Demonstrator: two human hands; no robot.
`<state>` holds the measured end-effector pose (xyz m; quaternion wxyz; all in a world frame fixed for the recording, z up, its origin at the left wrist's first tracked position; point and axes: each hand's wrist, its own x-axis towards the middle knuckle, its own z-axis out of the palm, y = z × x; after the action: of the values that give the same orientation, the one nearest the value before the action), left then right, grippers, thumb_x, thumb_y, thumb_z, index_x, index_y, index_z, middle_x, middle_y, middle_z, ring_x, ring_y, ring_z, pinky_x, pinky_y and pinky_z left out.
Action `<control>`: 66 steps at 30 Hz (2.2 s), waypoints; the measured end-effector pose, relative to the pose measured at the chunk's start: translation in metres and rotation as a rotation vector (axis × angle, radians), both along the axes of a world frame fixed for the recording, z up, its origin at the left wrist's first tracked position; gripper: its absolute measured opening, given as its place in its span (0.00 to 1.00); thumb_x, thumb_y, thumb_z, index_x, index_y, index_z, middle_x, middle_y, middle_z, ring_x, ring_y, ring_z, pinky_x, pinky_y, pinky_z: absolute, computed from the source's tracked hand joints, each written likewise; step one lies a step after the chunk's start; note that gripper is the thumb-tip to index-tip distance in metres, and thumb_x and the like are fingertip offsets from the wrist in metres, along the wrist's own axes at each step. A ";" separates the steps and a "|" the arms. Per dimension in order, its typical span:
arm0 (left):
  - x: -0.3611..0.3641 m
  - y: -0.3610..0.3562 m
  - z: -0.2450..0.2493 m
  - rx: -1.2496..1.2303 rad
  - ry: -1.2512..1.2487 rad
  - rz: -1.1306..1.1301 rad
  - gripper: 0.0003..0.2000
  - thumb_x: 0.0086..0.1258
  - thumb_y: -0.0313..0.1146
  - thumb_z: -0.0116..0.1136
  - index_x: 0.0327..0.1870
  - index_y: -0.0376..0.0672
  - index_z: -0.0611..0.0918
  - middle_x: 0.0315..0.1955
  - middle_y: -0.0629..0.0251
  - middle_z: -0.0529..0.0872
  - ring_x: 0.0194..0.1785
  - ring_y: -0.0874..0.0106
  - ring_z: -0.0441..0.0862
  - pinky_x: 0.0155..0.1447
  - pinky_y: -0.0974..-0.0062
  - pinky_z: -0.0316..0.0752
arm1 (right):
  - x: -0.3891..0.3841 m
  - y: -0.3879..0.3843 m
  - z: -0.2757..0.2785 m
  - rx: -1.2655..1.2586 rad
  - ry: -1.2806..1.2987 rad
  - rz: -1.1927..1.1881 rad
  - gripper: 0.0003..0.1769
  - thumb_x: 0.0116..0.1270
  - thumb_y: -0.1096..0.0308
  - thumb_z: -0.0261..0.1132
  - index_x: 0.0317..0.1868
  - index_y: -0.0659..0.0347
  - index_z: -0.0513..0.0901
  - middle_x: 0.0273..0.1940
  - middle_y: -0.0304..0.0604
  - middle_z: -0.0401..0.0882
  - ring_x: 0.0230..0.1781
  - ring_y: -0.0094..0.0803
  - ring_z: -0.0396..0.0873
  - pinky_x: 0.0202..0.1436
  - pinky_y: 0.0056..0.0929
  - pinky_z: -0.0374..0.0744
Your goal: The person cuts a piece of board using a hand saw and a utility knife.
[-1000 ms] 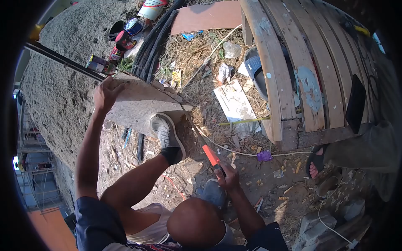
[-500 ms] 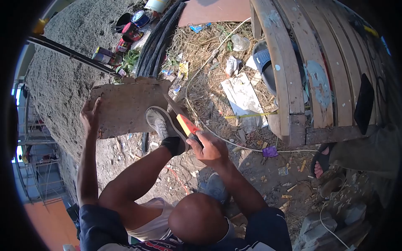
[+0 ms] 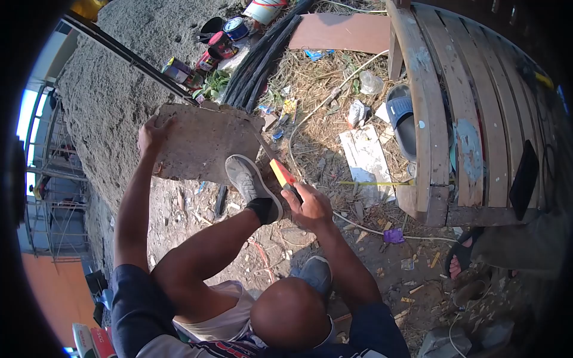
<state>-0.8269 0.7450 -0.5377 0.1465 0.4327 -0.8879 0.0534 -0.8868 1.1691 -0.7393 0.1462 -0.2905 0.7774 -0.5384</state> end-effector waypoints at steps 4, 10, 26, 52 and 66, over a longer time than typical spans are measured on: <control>-0.047 0.008 0.015 0.043 -0.079 -0.071 0.36 0.53 0.68 0.69 0.57 0.51 0.85 0.42 0.56 0.90 0.48 0.58 0.88 0.52 0.59 0.80 | -0.002 -0.011 -0.032 -0.001 -0.082 -0.023 0.29 0.73 0.44 0.60 0.52 0.65 0.84 0.43 0.59 0.85 0.45 0.58 0.84 0.49 0.47 0.81; -0.094 0.018 0.001 -0.087 -0.202 -0.148 0.34 0.55 0.68 0.66 0.57 0.55 0.85 0.43 0.55 0.90 0.49 0.57 0.87 0.51 0.57 0.80 | 0.014 -0.019 -0.065 -0.095 -0.174 -0.070 0.22 0.76 0.48 0.59 0.47 0.60 0.82 0.27 0.54 0.81 0.30 0.54 0.83 0.34 0.44 0.78; -0.130 0.020 -0.008 -0.138 -0.214 -0.336 0.29 0.53 0.68 0.68 0.45 0.53 0.87 0.33 0.59 0.90 0.42 0.58 0.88 0.46 0.59 0.81 | -0.009 -0.028 -0.010 -0.011 -0.226 -0.058 0.29 0.77 0.42 0.53 0.48 0.63 0.83 0.25 0.52 0.81 0.28 0.53 0.83 0.34 0.45 0.78; -0.071 -0.027 0.013 0.133 -0.017 -0.339 0.31 0.54 0.68 0.70 0.40 0.45 0.88 0.30 0.59 0.90 0.34 0.62 0.89 0.41 0.61 0.81 | -0.004 -0.032 -0.047 -0.112 -0.046 -0.020 0.28 0.76 0.46 0.58 0.53 0.68 0.82 0.40 0.56 0.85 0.39 0.55 0.85 0.40 0.44 0.81; -0.032 -0.022 0.014 0.200 0.132 -0.406 0.42 0.48 0.72 0.71 0.43 0.32 0.87 0.36 0.56 0.92 0.40 0.64 0.90 0.45 0.63 0.81 | 0.040 0.054 0.015 -0.033 0.134 0.069 0.26 0.72 0.51 0.65 0.55 0.68 0.81 0.36 0.53 0.83 0.36 0.50 0.84 0.39 0.43 0.80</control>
<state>-0.8586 0.7225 -0.5237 0.1684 0.2604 -0.9460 -0.0941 -0.8468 1.2232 -0.7238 0.1075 -0.3551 0.7658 -0.5253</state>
